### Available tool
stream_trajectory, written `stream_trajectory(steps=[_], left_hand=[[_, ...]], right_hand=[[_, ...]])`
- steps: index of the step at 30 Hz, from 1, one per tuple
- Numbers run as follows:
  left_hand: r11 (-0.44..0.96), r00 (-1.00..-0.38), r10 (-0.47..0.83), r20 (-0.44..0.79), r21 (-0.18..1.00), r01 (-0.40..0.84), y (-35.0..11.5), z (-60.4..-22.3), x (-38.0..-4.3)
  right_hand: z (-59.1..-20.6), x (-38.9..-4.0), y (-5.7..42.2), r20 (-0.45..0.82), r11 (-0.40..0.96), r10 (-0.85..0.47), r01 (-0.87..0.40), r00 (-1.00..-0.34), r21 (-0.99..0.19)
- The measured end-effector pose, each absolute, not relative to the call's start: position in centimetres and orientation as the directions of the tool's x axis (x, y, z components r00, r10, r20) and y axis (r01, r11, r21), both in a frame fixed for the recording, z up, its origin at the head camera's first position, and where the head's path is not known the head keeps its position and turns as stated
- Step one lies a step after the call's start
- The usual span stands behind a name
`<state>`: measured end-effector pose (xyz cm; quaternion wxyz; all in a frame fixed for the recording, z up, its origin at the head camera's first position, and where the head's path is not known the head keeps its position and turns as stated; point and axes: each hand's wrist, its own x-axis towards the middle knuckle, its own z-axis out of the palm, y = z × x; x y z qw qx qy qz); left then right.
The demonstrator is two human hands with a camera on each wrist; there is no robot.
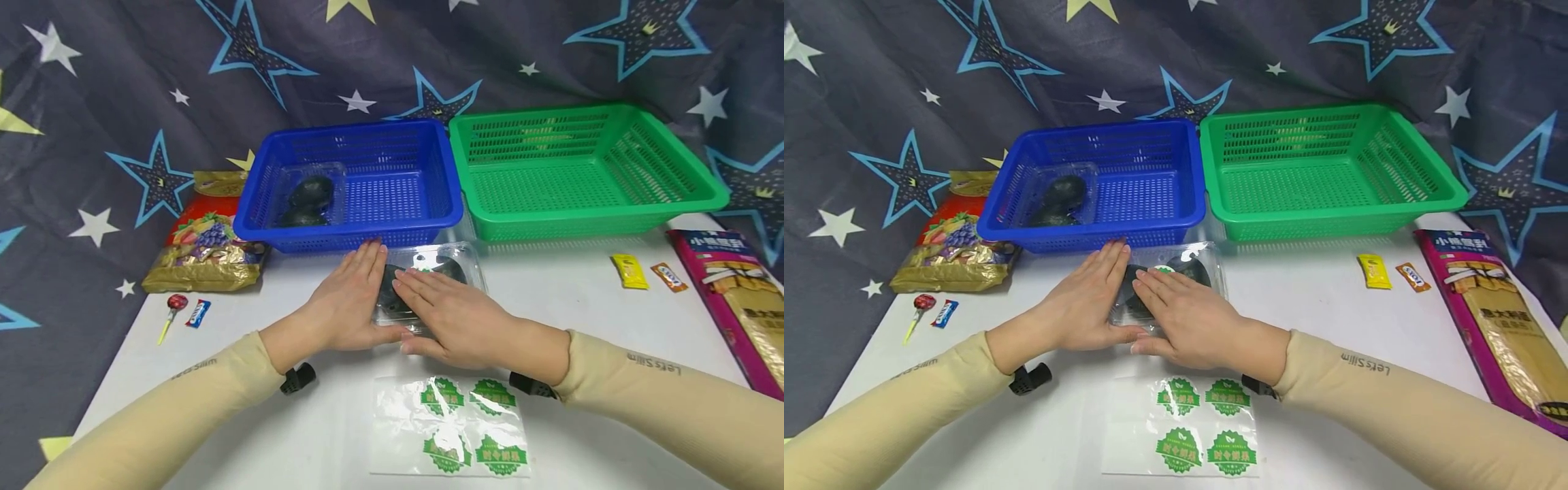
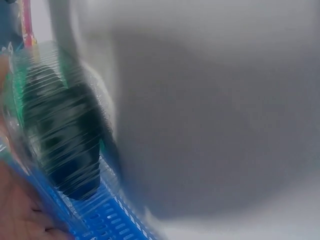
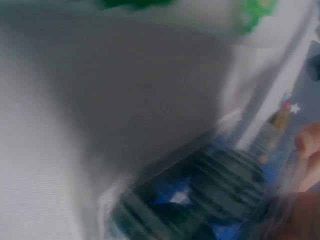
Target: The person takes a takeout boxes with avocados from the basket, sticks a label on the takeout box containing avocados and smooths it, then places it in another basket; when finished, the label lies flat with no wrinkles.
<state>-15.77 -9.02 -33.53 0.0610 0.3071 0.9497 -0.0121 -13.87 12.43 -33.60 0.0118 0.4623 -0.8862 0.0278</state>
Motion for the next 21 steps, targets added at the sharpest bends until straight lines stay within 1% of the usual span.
stream_trajectory(steps=[5, 12, 21], left_hand=[[0.817, -0.812, 0.576, -0.097, 0.016, 0.577, -9.1, -33.5, -15.7], [0.815, -0.811, 0.579, -0.083, 0.016, 0.58, -8.9, -33.5, -15.6], [0.822, -0.817, 0.569, -0.095, 0.037, 0.568, -8.8, -33.4, -15.5]], right_hand=[[-33.5, -13.8, 13.2, 0.047, 0.602, -0.797, -0.798, -0.602, -0.001], [-33.3, -13.8, 14.3, 0.039, 0.643, -0.765, -0.766, -0.643, -0.019], [-33.2, -13.5, 16.2, 0.069, 0.668, -0.741, -0.744, -0.667, -0.02]])
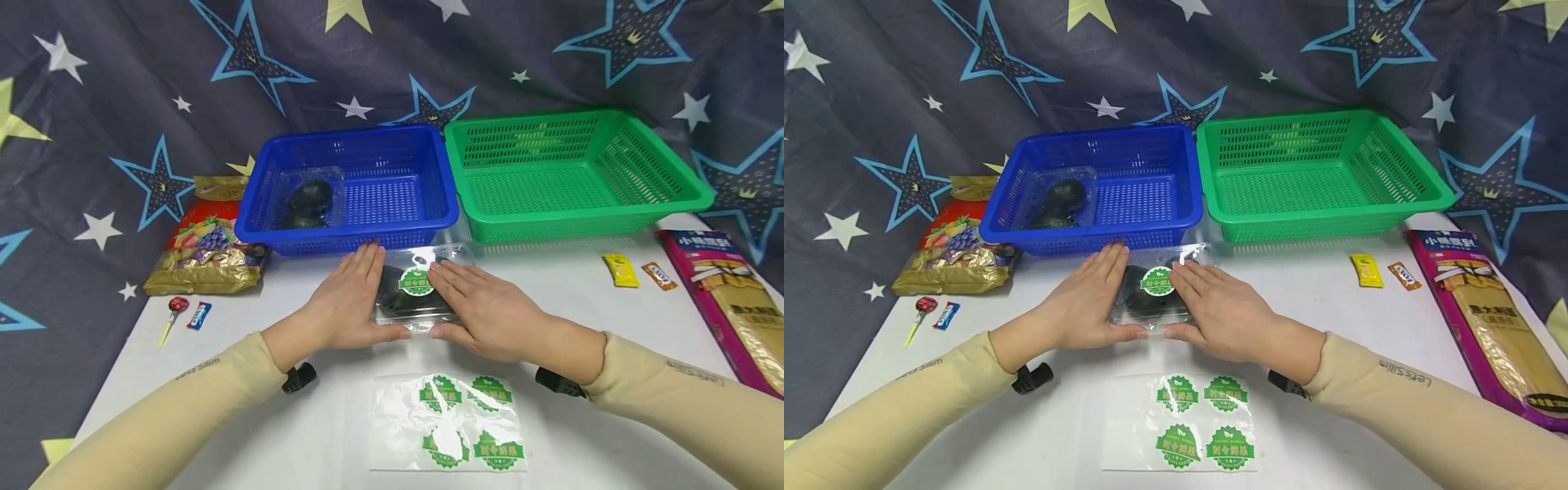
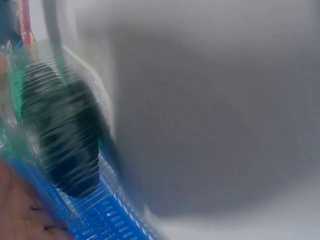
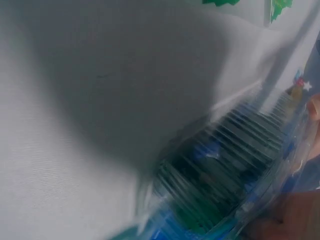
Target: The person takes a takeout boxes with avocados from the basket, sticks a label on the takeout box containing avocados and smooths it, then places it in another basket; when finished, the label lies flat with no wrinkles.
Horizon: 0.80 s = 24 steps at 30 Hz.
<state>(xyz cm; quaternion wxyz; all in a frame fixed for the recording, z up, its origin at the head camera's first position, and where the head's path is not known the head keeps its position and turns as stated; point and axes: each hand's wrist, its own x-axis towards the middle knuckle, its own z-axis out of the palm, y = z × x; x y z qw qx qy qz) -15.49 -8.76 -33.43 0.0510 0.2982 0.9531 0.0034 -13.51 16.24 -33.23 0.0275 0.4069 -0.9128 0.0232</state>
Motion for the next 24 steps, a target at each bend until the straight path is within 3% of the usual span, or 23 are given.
stream_trajectory(steps=[12, 24], left_hand=[[0.823, -0.818, 0.568, -0.093, 0.039, 0.567, -8.6, -33.7, -15.5], [0.823, -0.819, 0.567, -0.091, 0.047, 0.565, -8.6, -33.6, -15.5]], right_hand=[[-33.5, -13.1, 16.4, 0.118, 0.606, -0.789, -0.795, -0.603, -0.013], [-33.3, -12.9, 13.8, 0.088, 0.52, -0.848, -0.852, -0.523, -0.053]])
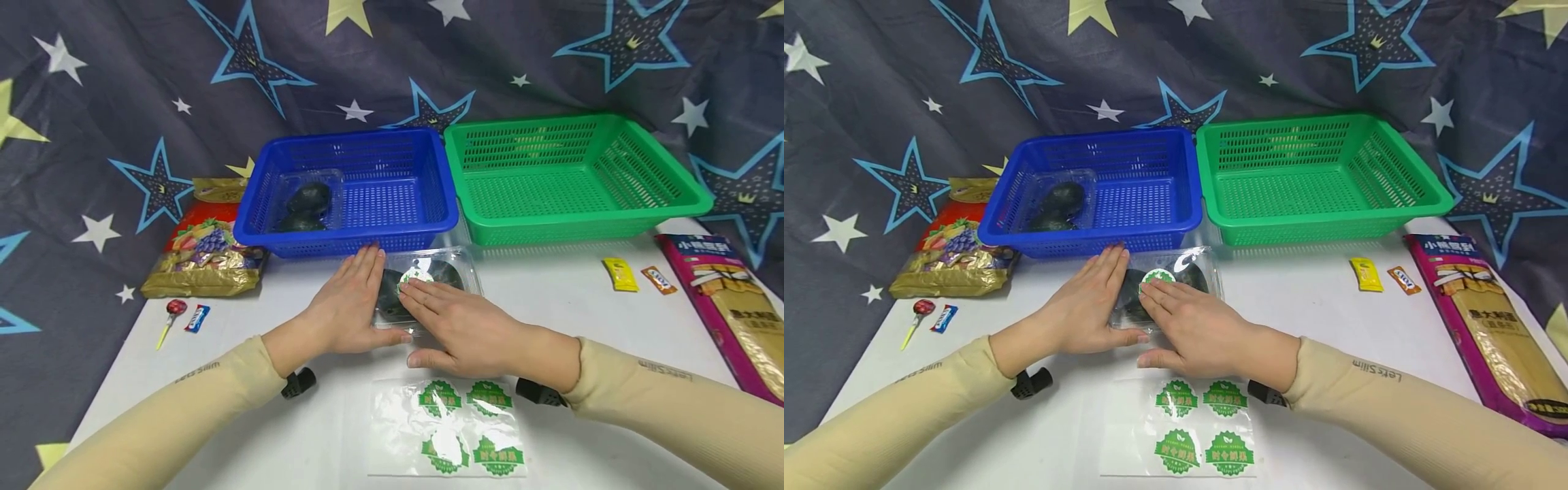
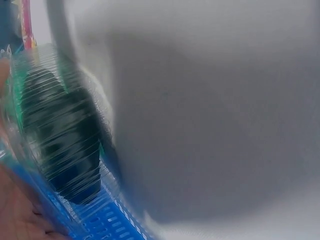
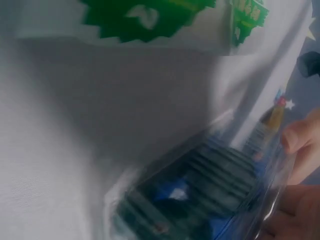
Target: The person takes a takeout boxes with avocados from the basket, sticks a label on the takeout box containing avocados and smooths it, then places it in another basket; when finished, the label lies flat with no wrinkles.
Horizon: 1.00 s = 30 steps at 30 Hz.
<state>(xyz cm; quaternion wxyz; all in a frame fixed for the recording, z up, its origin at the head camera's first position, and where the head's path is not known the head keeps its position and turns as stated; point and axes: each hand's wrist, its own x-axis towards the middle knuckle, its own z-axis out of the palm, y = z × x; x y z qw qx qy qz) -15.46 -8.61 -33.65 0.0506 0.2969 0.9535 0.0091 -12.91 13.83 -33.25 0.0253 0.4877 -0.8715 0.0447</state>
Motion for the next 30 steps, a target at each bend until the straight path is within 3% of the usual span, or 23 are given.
stream_trajectory(steps=[6, 17, 30], left_hand=[[0.811, -0.806, 0.583, -0.101, 0.014, 0.585, -8.7, -33.5, -15.4], [0.809, -0.804, 0.586, -0.099, 0.003, 0.588, -8.8, -33.5, -15.6], [0.821, -0.819, 0.57, -0.063, 0.029, 0.57, -8.7, -33.6, -15.5]], right_hand=[[-33.1, -13.0, 12.8, 0.041, 0.56, -0.823, -0.822, -0.566, -0.107], [-32.9, -14.2, 11.7, -0.032, 0.687, -0.726, -0.726, -0.687, -0.011], [-33.3, -14.4, 14.0, 0.04, 0.736, -0.676, -0.677, -0.735, -0.015]])
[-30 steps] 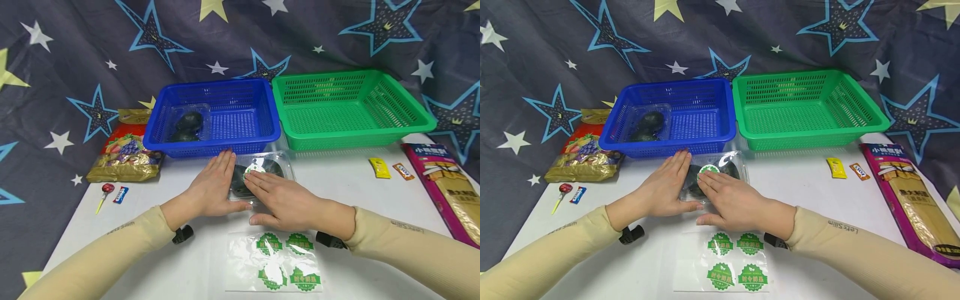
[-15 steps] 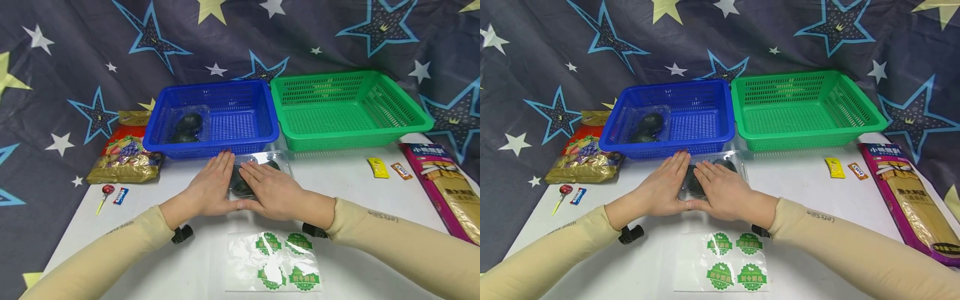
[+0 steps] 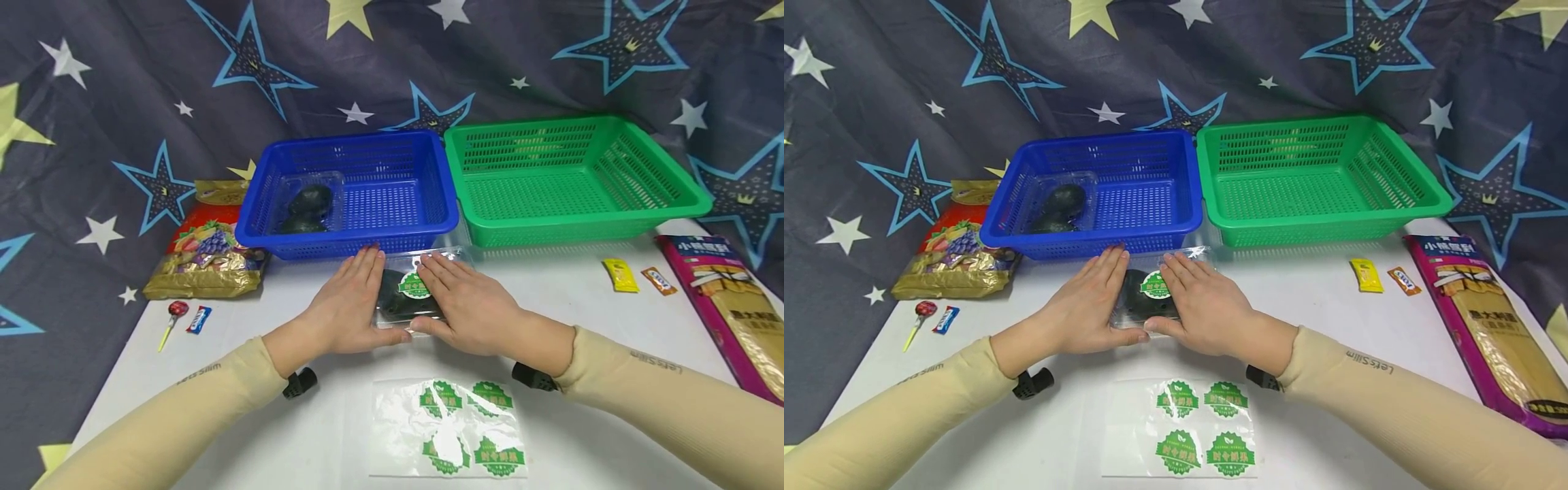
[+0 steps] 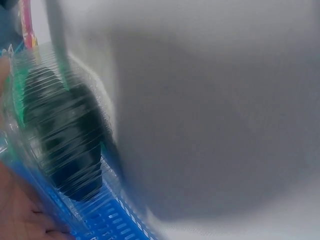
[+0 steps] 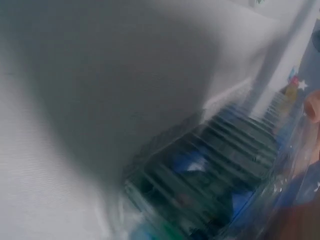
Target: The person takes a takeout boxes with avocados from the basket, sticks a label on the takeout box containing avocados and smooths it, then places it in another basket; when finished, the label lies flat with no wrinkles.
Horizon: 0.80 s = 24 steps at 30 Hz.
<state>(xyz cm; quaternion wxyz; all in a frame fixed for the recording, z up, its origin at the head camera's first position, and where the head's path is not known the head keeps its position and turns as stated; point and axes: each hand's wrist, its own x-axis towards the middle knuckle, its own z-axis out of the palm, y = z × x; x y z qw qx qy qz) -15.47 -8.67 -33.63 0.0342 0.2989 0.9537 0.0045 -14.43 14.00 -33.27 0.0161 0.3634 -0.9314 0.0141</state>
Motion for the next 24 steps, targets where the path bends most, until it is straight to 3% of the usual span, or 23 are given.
stream_trajectory(steps=[9, 14, 24], left_hand=[[0.828, -0.824, 0.561, -0.087, 0.037, 0.56, -8.5, -33.5, -15.2], [0.826, -0.822, 0.564, -0.08, 0.031, 0.563, -8.6, -33.5, -15.2], [0.807, -0.804, 0.591, -0.068, 0.022, 0.591, -8.6, -33.8, -15.6]], right_hand=[[-33.3, -12.6, 15.8, 0.085, 0.7, -0.71, -0.714, -0.7, -0.03], [-33.3, -11.9, 15.8, 0.104, 0.643, -0.756, -0.763, -0.646, -0.063], [-33.5, -12.7, 14.2, 0.095, 0.563, -0.814, -0.818, -0.573, -0.113]])
